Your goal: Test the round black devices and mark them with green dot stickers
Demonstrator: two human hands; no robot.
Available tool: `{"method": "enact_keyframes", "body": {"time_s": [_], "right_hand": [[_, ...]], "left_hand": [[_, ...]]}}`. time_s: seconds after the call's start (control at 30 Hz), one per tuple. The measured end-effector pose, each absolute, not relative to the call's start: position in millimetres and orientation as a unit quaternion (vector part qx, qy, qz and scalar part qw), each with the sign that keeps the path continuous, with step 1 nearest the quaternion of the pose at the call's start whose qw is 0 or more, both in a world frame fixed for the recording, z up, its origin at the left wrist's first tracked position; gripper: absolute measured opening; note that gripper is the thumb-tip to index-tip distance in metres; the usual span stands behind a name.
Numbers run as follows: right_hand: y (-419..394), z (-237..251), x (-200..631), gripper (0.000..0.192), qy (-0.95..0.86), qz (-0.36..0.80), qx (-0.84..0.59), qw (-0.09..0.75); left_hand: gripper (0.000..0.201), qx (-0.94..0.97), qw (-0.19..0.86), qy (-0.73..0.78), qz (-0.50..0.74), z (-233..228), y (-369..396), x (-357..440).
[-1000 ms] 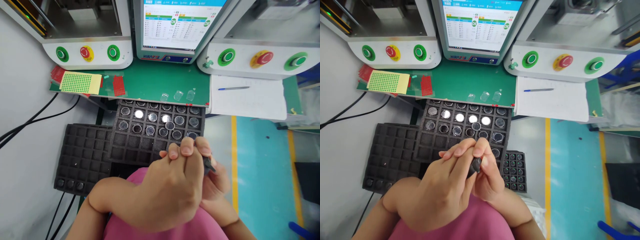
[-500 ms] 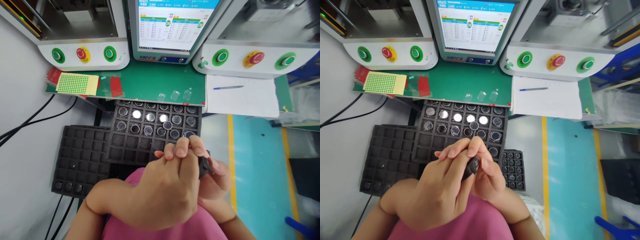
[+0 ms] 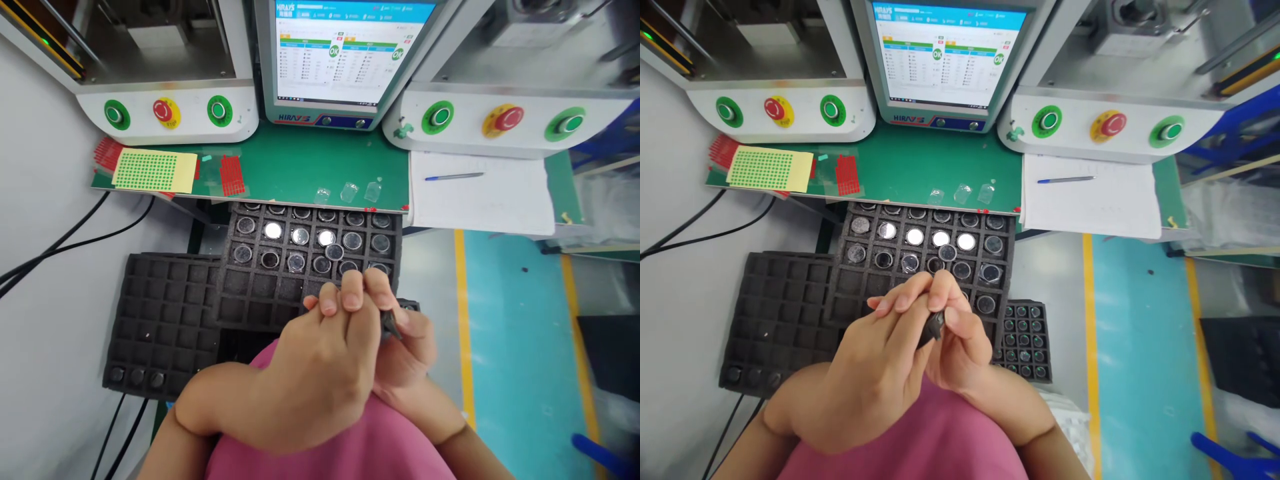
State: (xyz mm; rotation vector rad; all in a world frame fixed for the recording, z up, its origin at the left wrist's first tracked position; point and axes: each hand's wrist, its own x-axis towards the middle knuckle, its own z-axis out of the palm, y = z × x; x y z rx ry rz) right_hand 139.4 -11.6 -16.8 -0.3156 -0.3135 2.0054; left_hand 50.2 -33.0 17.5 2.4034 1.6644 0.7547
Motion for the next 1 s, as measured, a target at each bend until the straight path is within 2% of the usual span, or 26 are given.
{"method": "enact_keyframes", "body": {"time_s": [0.07,0.13,0.2,0.23,0.3,0.37,0.43,0.63,0.77,0.87,1.0], "right_hand": [[-8,-27,141,0.006,-0.164,0.836,-0.148,0.502],[1,-47,147,0.019,-0.276,0.796,-0.222,0.492],[14,-75,159,0.033,-0.449,0.657,-0.367,0.481],[22,-91,165,0.033,-0.534,0.545,-0.451,0.464],[36,-122,177,0.028,-0.595,0.426,-0.530,0.429],[44,-147,185,0.032,-0.635,0.382,-0.551,0.384],[47,-163,186,0.032,-0.682,0.352,-0.549,0.332],[50,-179,180,0.033,-0.763,0.259,-0.548,0.223],[54,-183,177,0.032,-0.783,0.203,-0.555,0.193],[52,-182,177,0.034,-0.797,0.177,-0.546,0.186],[84,-167,185,0.035,-0.815,0.155,-0.528,0.184]], "left_hand": [[0.025,0.780,0.142,0.543,0.275,12,-30,43],[0.021,0.719,0.287,0.558,0.299,1,-25,31],[0.020,0.599,0.426,0.601,0.313,-17,-17,14],[0.022,0.527,0.474,0.627,0.323,-28,-12,5],[0.034,0.402,0.535,0.645,0.369,-54,-1,-14],[0.043,0.314,0.587,0.620,0.415,-78,10,-27],[0.042,0.275,0.613,0.598,0.438,-98,17,-33],[0.043,0.342,0.591,0.608,0.405,-125,32,-32],[0.055,0.419,0.539,0.630,0.370,-129,58,-40],[0.061,0.481,0.479,0.645,0.350,-129,92,-47],[0.047,0.579,0.347,0.663,0.325,-126,151,-52]]}}
